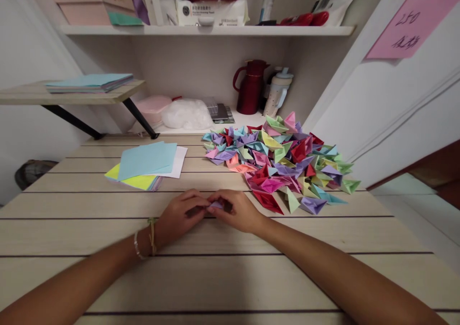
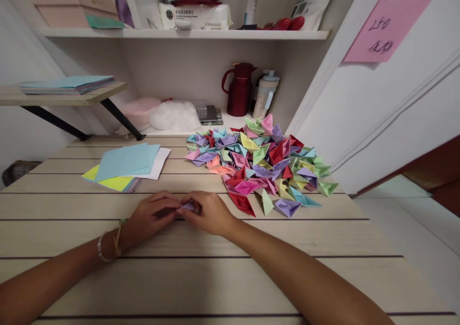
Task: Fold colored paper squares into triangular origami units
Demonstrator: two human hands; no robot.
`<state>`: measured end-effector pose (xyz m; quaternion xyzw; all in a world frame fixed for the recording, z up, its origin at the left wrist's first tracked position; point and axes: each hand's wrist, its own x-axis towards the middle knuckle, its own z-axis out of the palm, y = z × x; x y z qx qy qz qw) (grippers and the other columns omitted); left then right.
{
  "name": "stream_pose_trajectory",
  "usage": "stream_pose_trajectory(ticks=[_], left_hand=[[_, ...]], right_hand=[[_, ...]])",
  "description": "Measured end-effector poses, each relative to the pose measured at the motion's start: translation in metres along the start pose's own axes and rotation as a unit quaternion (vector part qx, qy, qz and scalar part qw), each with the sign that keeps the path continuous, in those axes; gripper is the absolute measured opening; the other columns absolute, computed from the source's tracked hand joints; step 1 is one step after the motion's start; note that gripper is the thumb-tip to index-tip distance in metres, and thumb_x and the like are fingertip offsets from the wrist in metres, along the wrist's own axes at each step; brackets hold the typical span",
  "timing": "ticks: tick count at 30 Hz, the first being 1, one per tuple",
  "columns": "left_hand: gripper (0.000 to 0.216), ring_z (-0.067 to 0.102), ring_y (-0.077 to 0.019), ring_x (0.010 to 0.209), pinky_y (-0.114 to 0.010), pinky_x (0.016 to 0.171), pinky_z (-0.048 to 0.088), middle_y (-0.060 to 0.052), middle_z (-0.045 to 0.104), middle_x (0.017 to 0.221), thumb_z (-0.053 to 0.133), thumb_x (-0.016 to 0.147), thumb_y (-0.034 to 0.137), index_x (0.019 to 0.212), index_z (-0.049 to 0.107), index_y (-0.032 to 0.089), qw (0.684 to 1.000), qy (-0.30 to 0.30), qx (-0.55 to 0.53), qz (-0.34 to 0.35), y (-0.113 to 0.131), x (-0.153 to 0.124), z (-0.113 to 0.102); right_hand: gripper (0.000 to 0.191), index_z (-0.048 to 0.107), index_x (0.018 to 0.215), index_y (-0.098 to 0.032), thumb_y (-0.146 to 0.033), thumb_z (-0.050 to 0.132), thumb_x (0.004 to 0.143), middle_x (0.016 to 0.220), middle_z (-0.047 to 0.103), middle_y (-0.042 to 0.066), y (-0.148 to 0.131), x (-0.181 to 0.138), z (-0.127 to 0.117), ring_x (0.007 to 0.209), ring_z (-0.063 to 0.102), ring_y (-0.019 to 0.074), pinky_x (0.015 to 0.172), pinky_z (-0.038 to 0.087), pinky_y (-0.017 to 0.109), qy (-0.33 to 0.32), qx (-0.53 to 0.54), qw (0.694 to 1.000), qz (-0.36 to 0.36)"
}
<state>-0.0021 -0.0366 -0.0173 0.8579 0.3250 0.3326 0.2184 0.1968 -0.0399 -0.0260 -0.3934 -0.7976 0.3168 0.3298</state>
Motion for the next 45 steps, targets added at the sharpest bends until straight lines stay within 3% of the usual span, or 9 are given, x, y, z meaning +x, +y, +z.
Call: stream_pose_trajectory(ticks=[7, 12, 22, 37, 45], left_hand=[[0.018, 0.061, -0.0134, 0.081, -0.027, 0.074, 0.052, -0.006, 0.065, 0.089, 0.054, 0.080, 0.013, 0.091, 0.066, 0.021, 0.996, 0.017, 0.062, 0.055, 0.0007, -0.0055, 0.0046], [0.019, 0.062, -0.0137, 0.083, -0.027, 0.075, 0.053, -0.006, 0.065, 0.090, 0.055, 0.079, 0.012, 0.092, 0.066, 0.021, 0.995, 0.027, 0.069, 0.064, -0.0007, -0.0063, 0.0063], [0.017, 0.061, -0.0133, 0.082, -0.026, 0.075, 0.052, -0.006, 0.065, 0.090, 0.056, 0.078, 0.012, 0.089, 0.065, 0.020, 0.993, 0.051, 0.088, 0.057, 0.0029, -0.0054, 0.0054], [0.015, 0.061, -0.0133, 0.080, -0.026, 0.073, 0.051, -0.005, 0.065, 0.089, 0.056, 0.078, 0.015, 0.088, 0.066, 0.021, 0.998, 0.034, 0.050, 0.013, 0.0047, -0.0030, 0.0004], [0.011, 0.060, -0.0139, 0.077, -0.027, 0.071, 0.050, -0.004, 0.065, 0.084, 0.058, 0.078, 0.018, 0.084, 0.067, 0.020, 0.999, 0.038, 0.029, -0.016, 0.0086, 0.0013, -0.0031]], right_hand=[[0.021, 0.063, 0.096, -0.019, -0.024, 0.060, 0.076, 0.085, 0.067, 0.002, -0.0007, -0.0007, 0.0009, 0.066, 0.057, 0.0122, 0.058, 0.041, 0.021, 0.007, -0.015, 0.999, -0.037], [0.027, 0.063, 0.096, -0.019, -0.014, 0.059, 0.070, 0.092, 0.067, 0.004, -0.0004, 0.0010, 0.0005, 0.082, 0.060, 0.0159, 0.072, 0.045, 0.025, 0.010, -0.014, 0.998, -0.065], [0.029, 0.062, 0.103, -0.018, -0.016, 0.058, 0.074, 0.098, 0.068, 0.006, 0.0017, 0.0005, -0.0013, 0.084, 0.062, 0.0161, 0.072, 0.046, 0.025, -0.012, 0.006, 0.998, -0.057], [0.033, 0.062, 0.104, -0.020, -0.014, 0.055, 0.073, 0.095, 0.068, 0.004, 0.0000, 0.0002, -0.0030, 0.075, 0.060, 0.0140, 0.066, 0.045, 0.023, -0.022, 0.008, 0.998, -0.052], [0.040, 0.059, 0.112, -0.020, -0.006, 0.042, 0.078, 0.105, 0.065, 0.005, 0.0010, 0.0006, -0.0058, 0.095, 0.060, 0.0155, 0.084, 0.045, 0.027, -0.035, 0.043, 0.994, -0.091]])
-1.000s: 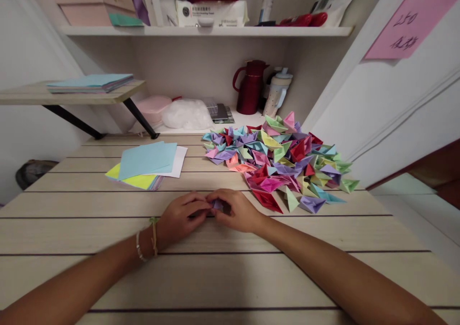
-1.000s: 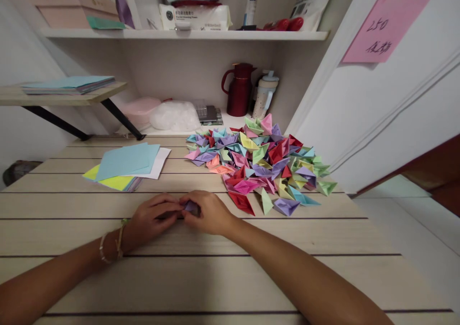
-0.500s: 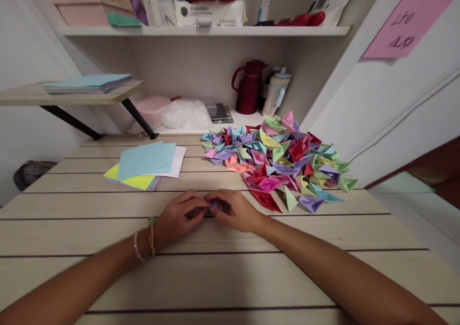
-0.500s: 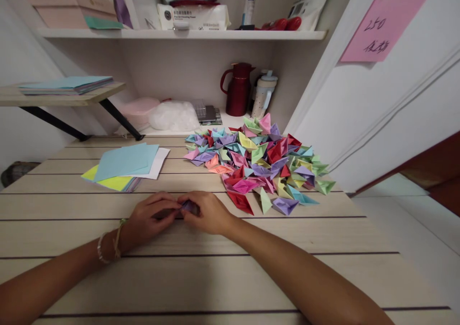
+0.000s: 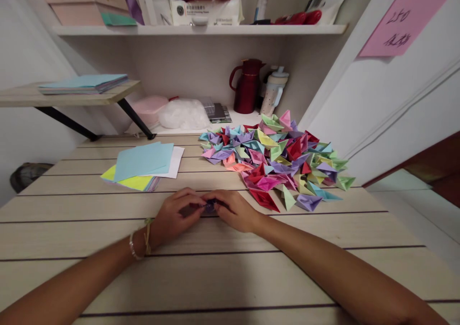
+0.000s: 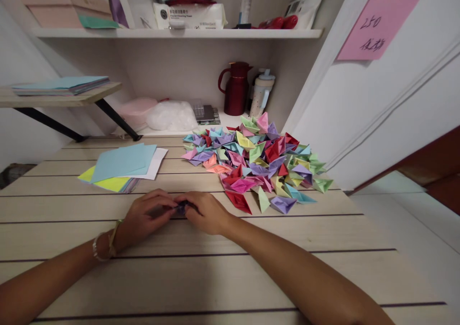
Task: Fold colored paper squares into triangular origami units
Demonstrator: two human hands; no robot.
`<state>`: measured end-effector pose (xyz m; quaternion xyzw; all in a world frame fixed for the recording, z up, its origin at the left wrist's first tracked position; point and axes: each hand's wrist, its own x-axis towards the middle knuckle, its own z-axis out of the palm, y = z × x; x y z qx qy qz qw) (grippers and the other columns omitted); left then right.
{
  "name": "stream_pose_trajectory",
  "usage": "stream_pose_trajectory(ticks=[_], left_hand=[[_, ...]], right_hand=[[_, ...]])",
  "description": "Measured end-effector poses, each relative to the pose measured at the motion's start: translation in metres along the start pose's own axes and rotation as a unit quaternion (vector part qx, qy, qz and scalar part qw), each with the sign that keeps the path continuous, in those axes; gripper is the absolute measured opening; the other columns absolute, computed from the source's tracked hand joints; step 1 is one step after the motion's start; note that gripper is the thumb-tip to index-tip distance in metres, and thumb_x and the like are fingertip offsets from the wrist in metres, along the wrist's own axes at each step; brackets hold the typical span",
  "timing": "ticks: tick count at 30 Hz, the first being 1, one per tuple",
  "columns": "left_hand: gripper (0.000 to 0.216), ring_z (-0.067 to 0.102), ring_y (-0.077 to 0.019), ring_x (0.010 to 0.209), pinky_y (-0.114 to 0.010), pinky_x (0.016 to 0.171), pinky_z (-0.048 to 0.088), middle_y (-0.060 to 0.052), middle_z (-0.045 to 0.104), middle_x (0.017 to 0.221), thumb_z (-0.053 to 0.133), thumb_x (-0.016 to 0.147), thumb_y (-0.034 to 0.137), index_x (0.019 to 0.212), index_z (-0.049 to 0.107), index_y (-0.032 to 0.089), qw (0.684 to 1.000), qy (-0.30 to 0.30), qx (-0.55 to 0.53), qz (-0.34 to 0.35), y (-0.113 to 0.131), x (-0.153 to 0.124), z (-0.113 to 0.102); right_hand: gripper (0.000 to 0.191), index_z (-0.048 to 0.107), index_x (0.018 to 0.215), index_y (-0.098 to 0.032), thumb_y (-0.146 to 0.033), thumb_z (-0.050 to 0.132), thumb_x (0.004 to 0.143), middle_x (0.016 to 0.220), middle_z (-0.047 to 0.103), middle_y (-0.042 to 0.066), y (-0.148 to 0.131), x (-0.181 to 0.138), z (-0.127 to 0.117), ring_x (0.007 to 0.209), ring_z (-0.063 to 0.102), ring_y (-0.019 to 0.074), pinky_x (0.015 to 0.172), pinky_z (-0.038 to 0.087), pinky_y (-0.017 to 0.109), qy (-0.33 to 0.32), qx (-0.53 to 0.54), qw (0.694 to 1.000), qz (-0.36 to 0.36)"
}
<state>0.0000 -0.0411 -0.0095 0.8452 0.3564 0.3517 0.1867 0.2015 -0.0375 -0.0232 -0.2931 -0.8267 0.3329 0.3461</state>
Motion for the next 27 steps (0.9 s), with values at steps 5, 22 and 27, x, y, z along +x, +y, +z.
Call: stream_pose_trajectory(ticks=[5, 22, 27], left_hand=[[0.010, 0.060, -0.0138, 0.075, -0.026, 0.069, 0.049, -0.004, 0.065, 0.081, 0.057, 0.078, 0.019, 0.083, 0.066, 0.020, 1.000, -0.011, -0.019, 0.004, -0.0003, 0.0008, -0.0003], [0.007, 0.057, -0.0125, 0.071, -0.025, 0.066, 0.046, -0.002, 0.062, 0.075, 0.059, 0.080, 0.022, 0.078, 0.065, 0.019, 0.998, 0.006, -0.044, -0.044, -0.0026, 0.0019, -0.0016], [0.006, 0.056, -0.0127, 0.072, -0.024, 0.066, 0.045, -0.002, 0.061, 0.075, 0.060, 0.079, 0.023, 0.078, 0.064, 0.019, 0.997, 0.017, -0.054, -0.060, -0.0084, 0.0010, -0.0007]], right_hand=[[0.026, 0.059, 0.108, -0.020, -0.025, 0.055, 0.082, 0.100, 0.066, 0.006, -0.0022, -0.0003, 0.0019, 0.089, 0.061, 0.0169, 0.079, 0.046, 0.028, 0.022, -0.043, 0.999, 0.006], [0.021, 0.068, 0.089, -0.018, -0.030, 0.051, 0.087, 0.086, 0.069, 0.006, 0.0027, 0.0011, 0.0061, 0.078, 0.063, 0.0146, 0.070, 0.048, 0.024, 0.106, 0.006, 0.994, 0.040], [0.020, 0.069, 0.090, -0.018, -0.031, 0.054, 0.085, 0.087, 0.070, 0.005, 0.0034, 0.0017, 0.0060, 0.077, 0.063, 0.0144, 0.065, 0.047, 0.023, 0.103, 0.025, 0.993, 0.057]])
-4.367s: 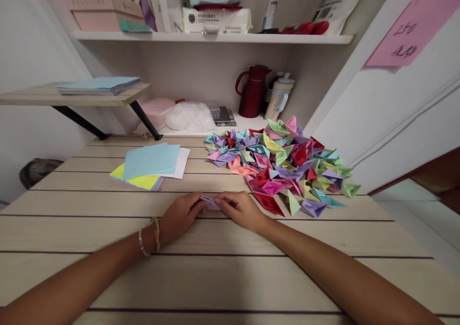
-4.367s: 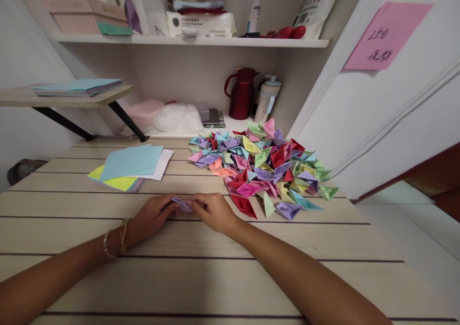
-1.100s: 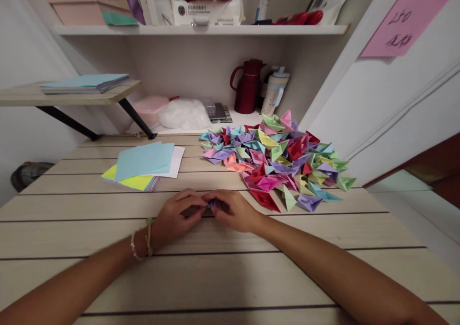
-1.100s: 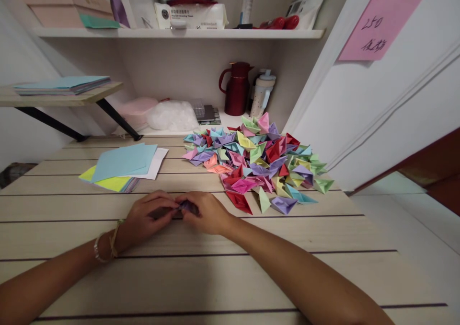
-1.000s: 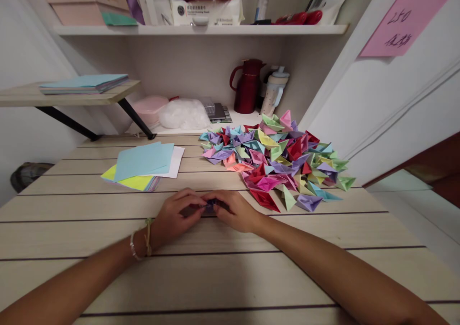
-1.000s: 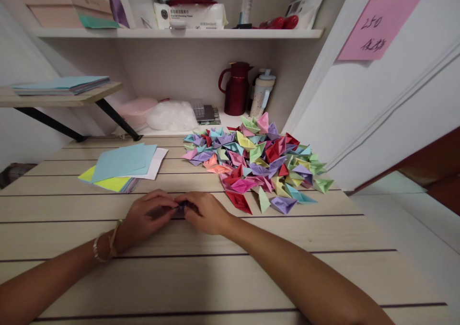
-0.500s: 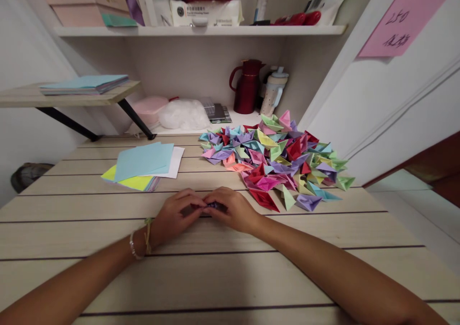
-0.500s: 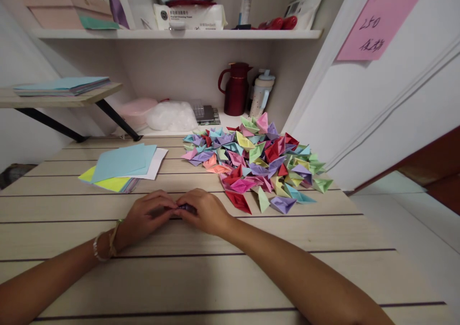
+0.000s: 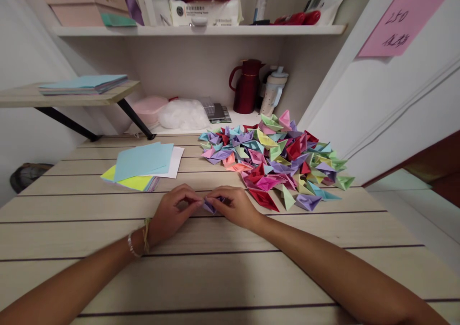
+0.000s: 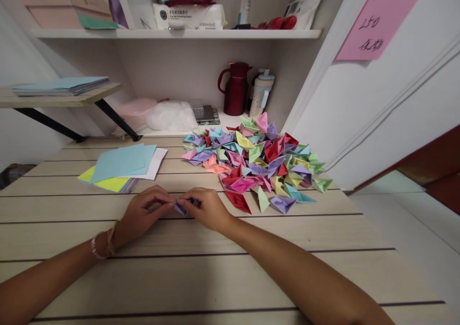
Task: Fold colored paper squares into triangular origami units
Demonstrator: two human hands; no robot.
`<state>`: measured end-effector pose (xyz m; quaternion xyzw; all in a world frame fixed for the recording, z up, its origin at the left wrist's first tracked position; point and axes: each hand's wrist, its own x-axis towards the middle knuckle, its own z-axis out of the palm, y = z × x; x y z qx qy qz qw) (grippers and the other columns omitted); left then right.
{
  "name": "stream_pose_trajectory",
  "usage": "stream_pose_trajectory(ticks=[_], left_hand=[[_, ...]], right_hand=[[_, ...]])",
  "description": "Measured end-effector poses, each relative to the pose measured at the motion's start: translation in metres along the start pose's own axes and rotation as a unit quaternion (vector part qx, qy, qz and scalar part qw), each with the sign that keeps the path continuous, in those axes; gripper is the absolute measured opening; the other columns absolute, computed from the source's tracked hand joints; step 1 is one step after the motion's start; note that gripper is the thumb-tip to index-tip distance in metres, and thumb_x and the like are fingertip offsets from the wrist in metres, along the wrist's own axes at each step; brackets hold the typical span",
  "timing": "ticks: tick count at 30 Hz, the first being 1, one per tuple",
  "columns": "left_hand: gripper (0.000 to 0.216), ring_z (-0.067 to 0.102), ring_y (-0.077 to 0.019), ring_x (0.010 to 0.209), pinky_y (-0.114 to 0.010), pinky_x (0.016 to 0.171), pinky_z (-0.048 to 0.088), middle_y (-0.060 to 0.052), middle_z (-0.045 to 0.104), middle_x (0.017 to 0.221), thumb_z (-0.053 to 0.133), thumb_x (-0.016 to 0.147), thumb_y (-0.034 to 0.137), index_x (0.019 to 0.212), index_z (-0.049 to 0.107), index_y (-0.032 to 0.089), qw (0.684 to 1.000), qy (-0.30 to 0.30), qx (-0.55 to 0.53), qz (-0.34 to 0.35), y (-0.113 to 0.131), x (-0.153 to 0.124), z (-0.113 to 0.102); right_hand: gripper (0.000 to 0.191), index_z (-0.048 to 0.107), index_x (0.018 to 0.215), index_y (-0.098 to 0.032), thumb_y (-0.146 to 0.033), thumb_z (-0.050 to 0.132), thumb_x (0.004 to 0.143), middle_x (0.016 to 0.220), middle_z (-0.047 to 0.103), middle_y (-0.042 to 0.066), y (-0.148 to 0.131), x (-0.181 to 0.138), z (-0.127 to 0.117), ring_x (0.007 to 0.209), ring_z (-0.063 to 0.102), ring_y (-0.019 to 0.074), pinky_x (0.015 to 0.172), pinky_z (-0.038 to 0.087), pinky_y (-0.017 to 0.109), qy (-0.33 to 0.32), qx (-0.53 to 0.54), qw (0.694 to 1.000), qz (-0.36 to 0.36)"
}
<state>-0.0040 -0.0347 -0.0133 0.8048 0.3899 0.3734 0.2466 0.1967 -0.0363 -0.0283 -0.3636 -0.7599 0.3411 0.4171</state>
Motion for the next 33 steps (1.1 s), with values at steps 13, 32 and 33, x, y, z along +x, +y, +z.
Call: stream_pose_trajectory(ticks=[13, 32, 33], left_hand=[[0.009, 0.057, -0.0132, 0.071, -0.024, 0.063, 0.047, -0.003, 0.059, 0.078, 0.062, 0.077, 0.026, 0.077, 0.061, 0.017, 0.994, 0.033, -0.081, -0.070, -0.011, 0.001, 0.002], [0.008, 0.058, -0.0136, 0.075, -0.026, 0.067, 0.048, -0.004, 0.062, 0.078, 0.055, 0.080, 0.018, 0.086, 0.061, 0.018, 0.991, 0.024, 0.084, 0.104, -0.003, -0.004, -0.003], [0.010, 0.058, -0.0144, 0.077, -0.027, 0.070, 0.048, -0.005, 0.063, 0.081, 0.055, 0.080, 0.017, 0.088, 0.061, 0.019, 0.985, 0.031, 0.114, 0.126, -0.005, -0.004, -0.005]], right_hand=[[0.027, 0.069, 0.096, -0.019, -0.036, 0.053, 0.084, 0.090, 0.070, 0.005, 0.001, 0.002, -0.002, 0.073, 0.063, 0.0152, 0.060, 0.046, 0.024, 0.012, 0.055, 0.997, 0.046], [0.024, 0.067, 0.098, -0.020, -0.033, 0.063, 0.077, 0.092, 0.068, 0.005, -0.004, -0.003, -0.003, 0.076, 0.062, 0.0141, 0.063, 0.047, 0.023, 0.010, -0.019, 0.999, -0.029], [0.024, 0.067, 0.097, -0.021, -0.033, 0.063, 0.077, 0.092, 0.069, 0.005, -0.003, -0.002, -0.005, 0.078, 0.062, 0.0145, 0.065, 0.047, 0.023, 0.015, -0.014, 0.999, -0.028]])
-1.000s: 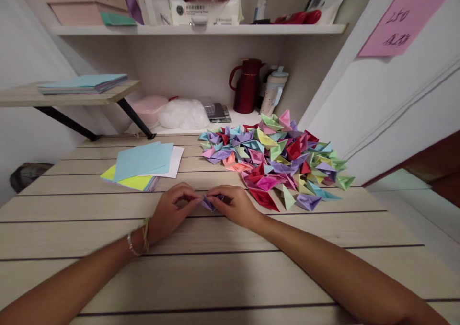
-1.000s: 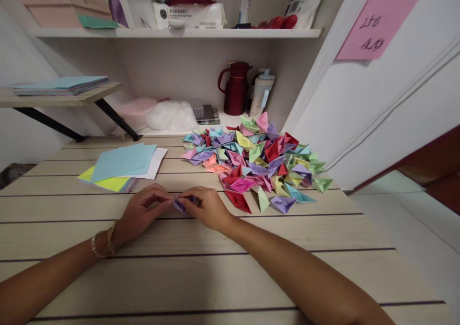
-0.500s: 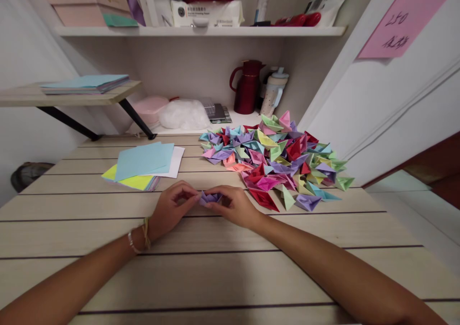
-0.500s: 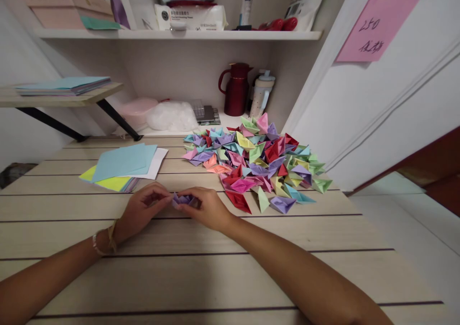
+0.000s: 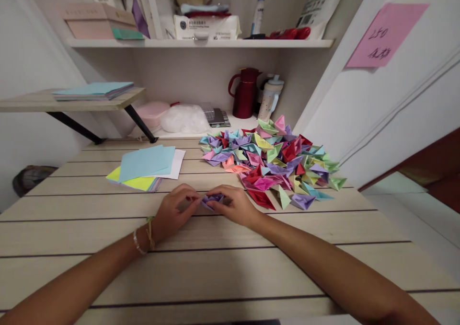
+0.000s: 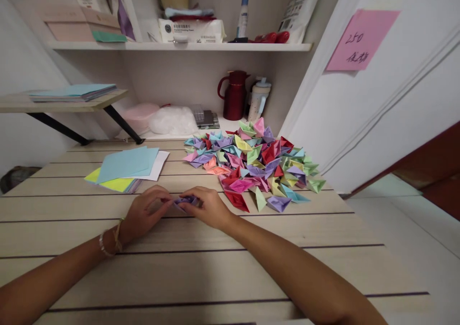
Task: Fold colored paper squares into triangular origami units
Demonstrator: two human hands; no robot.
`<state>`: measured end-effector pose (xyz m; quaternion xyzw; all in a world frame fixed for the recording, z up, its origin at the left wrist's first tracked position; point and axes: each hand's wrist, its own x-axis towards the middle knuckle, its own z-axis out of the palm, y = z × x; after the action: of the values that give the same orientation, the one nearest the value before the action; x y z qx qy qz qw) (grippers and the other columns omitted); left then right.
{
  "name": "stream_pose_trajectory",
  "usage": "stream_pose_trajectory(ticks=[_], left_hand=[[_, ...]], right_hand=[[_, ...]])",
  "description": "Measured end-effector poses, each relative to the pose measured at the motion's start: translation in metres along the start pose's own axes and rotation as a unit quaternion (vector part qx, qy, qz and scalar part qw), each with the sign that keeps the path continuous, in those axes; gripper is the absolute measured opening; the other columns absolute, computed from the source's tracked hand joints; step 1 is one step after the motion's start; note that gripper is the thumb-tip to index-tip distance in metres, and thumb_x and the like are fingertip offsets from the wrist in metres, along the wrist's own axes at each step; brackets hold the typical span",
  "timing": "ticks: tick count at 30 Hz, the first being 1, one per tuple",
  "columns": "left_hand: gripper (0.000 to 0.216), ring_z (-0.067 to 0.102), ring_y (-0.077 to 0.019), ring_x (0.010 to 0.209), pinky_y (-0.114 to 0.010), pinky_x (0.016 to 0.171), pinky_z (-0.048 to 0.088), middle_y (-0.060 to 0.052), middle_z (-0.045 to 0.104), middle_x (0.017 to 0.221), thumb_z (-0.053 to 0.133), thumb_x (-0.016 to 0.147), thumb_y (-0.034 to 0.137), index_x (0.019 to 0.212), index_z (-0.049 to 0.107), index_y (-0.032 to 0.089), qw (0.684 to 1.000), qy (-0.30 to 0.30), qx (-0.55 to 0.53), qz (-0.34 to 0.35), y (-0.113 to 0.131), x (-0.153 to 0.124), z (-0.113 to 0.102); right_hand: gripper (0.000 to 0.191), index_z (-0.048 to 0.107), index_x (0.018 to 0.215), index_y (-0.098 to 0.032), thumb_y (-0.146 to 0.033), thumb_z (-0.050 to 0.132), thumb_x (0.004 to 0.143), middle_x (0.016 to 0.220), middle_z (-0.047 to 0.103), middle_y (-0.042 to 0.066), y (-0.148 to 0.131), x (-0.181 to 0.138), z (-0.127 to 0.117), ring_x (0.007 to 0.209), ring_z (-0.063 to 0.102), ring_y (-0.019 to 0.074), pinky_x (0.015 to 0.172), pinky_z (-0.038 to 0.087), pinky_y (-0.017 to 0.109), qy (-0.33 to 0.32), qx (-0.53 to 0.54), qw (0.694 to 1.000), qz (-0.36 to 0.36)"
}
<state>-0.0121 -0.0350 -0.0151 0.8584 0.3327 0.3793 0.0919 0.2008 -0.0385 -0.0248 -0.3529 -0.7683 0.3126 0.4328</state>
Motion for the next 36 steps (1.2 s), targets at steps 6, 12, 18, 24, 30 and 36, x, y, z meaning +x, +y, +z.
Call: stream_pose_trajectory(ticks=[6, 12, 18, 24, 30, 36], left_hand=[[0.038, 0.044, -0.0284, 0.121, -0.055, 0.105, 0.016, -0.007, 0.057, 0.122, 0.060, 0.076, 0.024, 0.114, 0.057, 0.029, 0.952, 0.094, 0.282, 0.074, -0.011, 0.005, -0.025], [0.054, 0.030, -0.0321, 0.131, -0.055, 0.106, 0.018, -0.013, 0.038, 0.140, 0.053, 0.080, 0.037, 0.130, 0.043, 0.021, 0.951, 0.023, 0.303, -0.063, -0.035, 0.009, -0.035], [0.043, 0.049, -0.0274, 0.114, -0.048, 0.100, 0.032, -0.013, 0.054, 0.123, 0.051, 0.080, 0.039, 0.118, 0.053, 0.019, 0.958, -0.063, 0.264, -0.097, -0.060, -0.001, -0.026], [0.037, 0.047, -0.0299, 0.118, -0.054, 0.101, 0.027, -0.014, 0.055, 0.125, 0.051, 0.080, 0.037, 0.113, 0.057, 0.021, 0.960, -0.071, 0.256, -0.093, -0.056, -0.003, -0.021], [0.051, 0.029, -0.0318, 0.132, -0.051, 0.105, 0.021, -0.016, 0.038, 0.140, 0.049, 0.081, 0.040, 0.127, 0.046, 0.018, 0.942, 0.005, 0.315, -0.114, -0.058, 0.003, -0.035], [0.048, 0.048, -0.0301, 0.118, -0.043, 0.096, 0.036, -0.019, 0.053, 0.126, 0.041, 0.084, 0.041, 0.120, 0.053, 0.011, 0.906, -0.064, 0.367, -0.201, -0.078, 0.003, -0.050]], right_hand=[[0.022, 0.068, 0.088, -0.019, -0.036, 0.061, 0.077, 0.086, 0.070, 0.005, 0.007, 0.006, -0.019, 0.069, 0.061, 0.0155, 0.060, 0.046, 0.026, 0.142, 0.003, 0.987, 0.078], [0.021, 0.067, 0.088, -0.018, -0.034, 0.062, 0.077, 0.084, 0.069, 0.005, 0.011, 0.003, -0.014, 0.071, 0.061, 0.0161, 0.062, 0.046, 0.026, 0.147, -0.020, 0.986, 0.077], [0.020, 0.067, 0.092, -0.021, -0.034, 0.062, 0.078, 0.092, 0.069, 0.006, 0.002, -0.003, -0.005, 0.082, 0.063, 0.0173, 0.069, 0.049, 0.028, 0.029, -0.043, 0.999, -0.014], [0.019, 0.067, 0.094, -0.022, -0.032, 0.060, 0.080, 0.094, 0.069, 0.006, -0.015, 0.005, -0.048, 0.086, 0.063, 0.0195, 0.074, 0.050, 0.032, 0.153, -0.092, 0.983, -0.036], [0.030, 0.067, 0.092, -0.017, -0.042, 0.056, 0.079, 0.085, 0.068, 0.006, 0.021, 0.007, -0.111, 0.065, 0.060, 0.0161, 0.063, 0.048, 0.029, 0.397, -0.212, 0.893, 0.029], [0.035, 0.068, 0.095, -0.017, -0.045, 0.056, 0.078, 0.087, 0.068, 0.007, 0.059, 0.001, -0.139, 0.071, 0.061, 0.0193, 0.066, 0.049, 0.034, 0.433, -0.260, 0.860, 0.074]])
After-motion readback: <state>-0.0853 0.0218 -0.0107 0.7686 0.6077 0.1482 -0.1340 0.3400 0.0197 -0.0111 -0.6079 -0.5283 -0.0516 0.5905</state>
